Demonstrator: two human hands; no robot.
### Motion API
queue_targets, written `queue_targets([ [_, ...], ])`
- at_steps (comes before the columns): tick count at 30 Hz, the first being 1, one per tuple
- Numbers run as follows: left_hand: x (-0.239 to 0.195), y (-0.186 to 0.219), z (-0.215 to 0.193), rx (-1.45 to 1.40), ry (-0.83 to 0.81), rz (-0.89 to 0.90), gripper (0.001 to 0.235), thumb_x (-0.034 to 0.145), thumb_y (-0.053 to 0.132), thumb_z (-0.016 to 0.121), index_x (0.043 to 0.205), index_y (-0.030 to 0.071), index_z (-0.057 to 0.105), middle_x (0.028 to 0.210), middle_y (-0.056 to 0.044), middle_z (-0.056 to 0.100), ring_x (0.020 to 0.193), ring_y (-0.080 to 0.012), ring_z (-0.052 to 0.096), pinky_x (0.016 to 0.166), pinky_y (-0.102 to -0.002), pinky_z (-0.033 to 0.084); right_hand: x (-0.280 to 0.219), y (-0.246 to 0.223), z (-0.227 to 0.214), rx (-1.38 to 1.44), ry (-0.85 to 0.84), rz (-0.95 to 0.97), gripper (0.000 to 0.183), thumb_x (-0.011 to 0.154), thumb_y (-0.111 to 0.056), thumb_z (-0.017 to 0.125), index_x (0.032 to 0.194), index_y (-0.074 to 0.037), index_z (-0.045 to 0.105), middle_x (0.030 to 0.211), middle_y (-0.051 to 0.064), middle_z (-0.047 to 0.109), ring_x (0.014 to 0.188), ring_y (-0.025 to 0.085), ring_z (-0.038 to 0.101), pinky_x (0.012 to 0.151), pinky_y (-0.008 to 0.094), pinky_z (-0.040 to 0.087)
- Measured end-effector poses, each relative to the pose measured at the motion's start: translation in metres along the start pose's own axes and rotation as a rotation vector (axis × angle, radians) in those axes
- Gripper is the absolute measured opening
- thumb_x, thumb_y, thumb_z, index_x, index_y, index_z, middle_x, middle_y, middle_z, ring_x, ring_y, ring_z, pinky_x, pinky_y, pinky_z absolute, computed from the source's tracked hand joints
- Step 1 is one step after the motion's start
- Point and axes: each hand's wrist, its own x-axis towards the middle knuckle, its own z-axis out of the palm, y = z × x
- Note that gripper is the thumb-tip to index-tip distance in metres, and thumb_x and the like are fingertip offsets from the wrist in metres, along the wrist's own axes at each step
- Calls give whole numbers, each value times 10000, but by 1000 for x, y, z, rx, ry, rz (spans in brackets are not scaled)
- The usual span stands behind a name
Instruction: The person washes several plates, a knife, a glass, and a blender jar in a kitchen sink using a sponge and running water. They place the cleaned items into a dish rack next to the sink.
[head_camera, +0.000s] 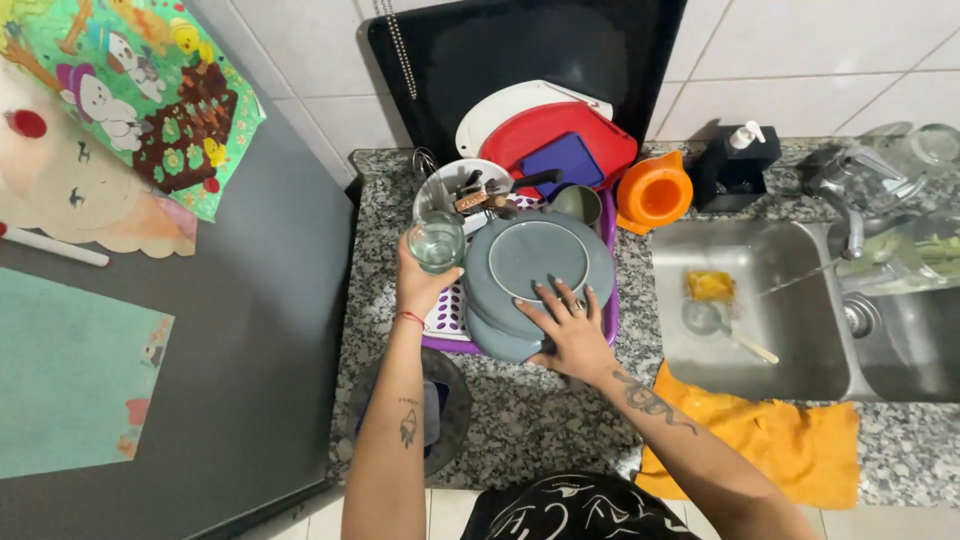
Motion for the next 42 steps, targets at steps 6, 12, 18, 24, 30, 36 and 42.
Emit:
queue_targets([
  [6,-9,7,-7,-58,-54,60,1125,405,167,921,1359,119,327,1309,-215,442,1251,-391,429,1071,-454,336,-1,3,-4,69,-32,14,941,594,-650,674,1416,-381,303,1463,-1,275,1374,279,191,1045,660,119],
  [12,-8,8,-17,4,-114,-16,1119,456,167,902,1386,197,281,1364,-157,441,1287,-332,406,1096,-435,313,25,-8,-2,318,127,108,847,699,-698,580,1383,-241,378,1311,20,455,1307,274,345,1009,638,256],
  [18,4,5,-29,453,-91,75,758,415,381,867,1056,183,516,1024,-63,624,1019,-305,605,886,-485,493,101,-26,16,473,165,150,722,687,-399,772,1293,-136,481,1122,143,598,1077,357,576,925,531,409],
  [24,3,-9,-23,369,-113,2,742,414,350,836,1054,195,495,1003,-41,667,991,-288,635,884,-443,514,142,-55,18,693,61,210,988,495,-475,865,1321,-159,424,1186,149,587,1116,378,558,967,534,384],
  [30,-22,-6,-33,130,-26,336,772,428,136,808,1146,69,532,976,-163,636,951,-373,622,821,-460,510,141,-80,10,1208,239,200,904,506,-213,918,1263,-81,441,1184,193,586,1156,393,523,1026,512,355],
  [36,-39,29,-45,-197,-18,466,649,480,-30,688,1096,42,498,927,-170,598,942,-267,598,833,-301,467,138,-91,-7,1262,540,-65,865,495,-164,927,1223,-27,481,1077,174,637,1049,323,603,926,492,432],
  [42,-43,-12,-68,-99,-25,197,795,493,114,809,1204,81,455,1098,-154,530,1024,-397,565,891,-498,447,118,-76,-84,1277,513,-195,926,507,-89,903,1296,-25,421,1228,204,531,1101,287,538,966,486,403],
])
